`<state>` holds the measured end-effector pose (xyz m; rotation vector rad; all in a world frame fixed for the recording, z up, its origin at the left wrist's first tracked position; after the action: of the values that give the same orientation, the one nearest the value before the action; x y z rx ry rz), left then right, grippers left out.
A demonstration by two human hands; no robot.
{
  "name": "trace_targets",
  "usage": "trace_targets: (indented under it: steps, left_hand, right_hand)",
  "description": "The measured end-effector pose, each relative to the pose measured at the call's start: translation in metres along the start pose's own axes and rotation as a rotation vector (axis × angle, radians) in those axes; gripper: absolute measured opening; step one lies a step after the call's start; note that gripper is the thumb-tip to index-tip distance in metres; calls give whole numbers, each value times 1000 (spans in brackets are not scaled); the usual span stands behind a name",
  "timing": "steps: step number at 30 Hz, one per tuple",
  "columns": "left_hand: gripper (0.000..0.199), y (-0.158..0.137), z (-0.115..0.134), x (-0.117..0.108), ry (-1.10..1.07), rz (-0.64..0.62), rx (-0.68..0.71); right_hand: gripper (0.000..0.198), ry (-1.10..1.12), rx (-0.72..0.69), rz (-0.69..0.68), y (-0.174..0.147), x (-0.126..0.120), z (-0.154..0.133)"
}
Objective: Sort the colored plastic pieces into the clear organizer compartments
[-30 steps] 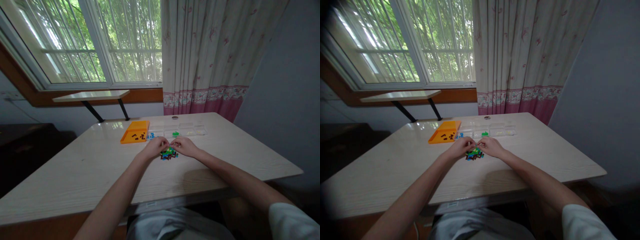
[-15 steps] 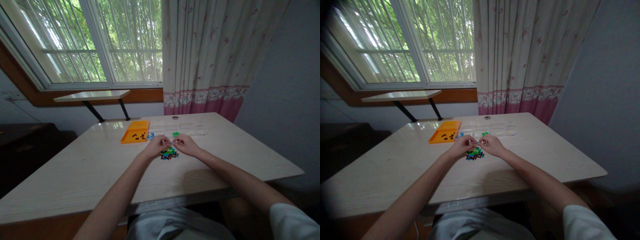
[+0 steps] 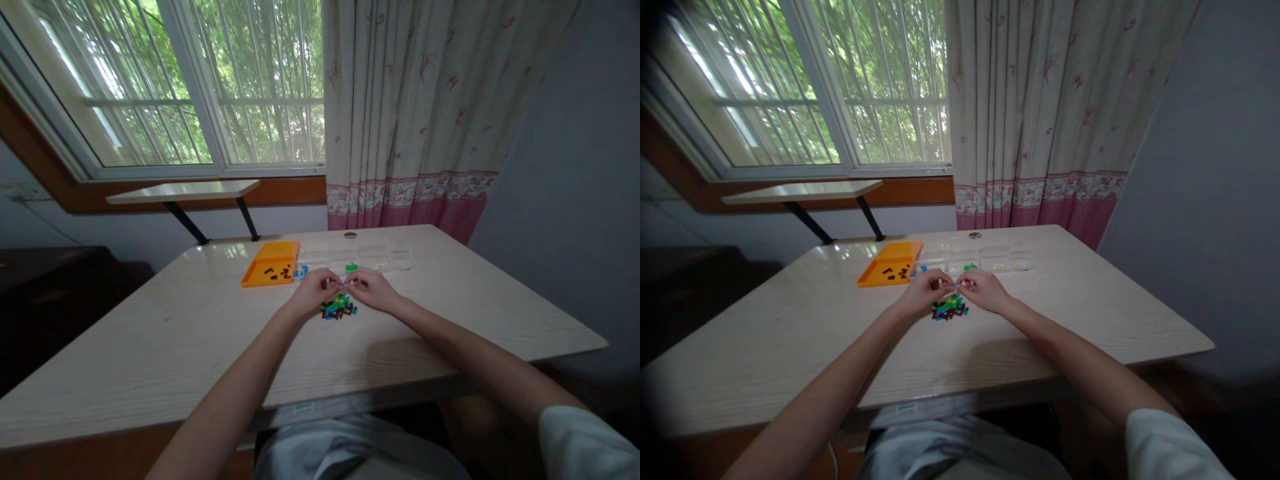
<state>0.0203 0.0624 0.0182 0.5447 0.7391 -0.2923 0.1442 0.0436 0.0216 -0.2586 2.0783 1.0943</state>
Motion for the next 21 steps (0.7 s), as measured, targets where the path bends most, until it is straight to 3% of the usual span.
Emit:
trace_targets:
  steps: [4,11,21]
  left_hand:
    - [13,-2,3,-10,56,106,40]
    - [15,-8,13,-32,186,321,95]
    - [18,-13,19,-40,154,416,110]
  right_hand:
    - [16,-51,14,-60,1,-5,2]
    - [32,107,106,-478,-10,10,16]
    - [28,375,156,-518,-14,20,18]
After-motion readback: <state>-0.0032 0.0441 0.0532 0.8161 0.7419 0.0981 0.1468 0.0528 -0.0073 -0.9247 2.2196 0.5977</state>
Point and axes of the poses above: each hand's wrist, its own y-axis towards the middle knuckle, its own x-axis out of the palm, z = x × y, the point moved 7 cm from there along y, towards the middle knuckle, and after that the axes turned 4 degrees about -x, right-handed, at the moved point
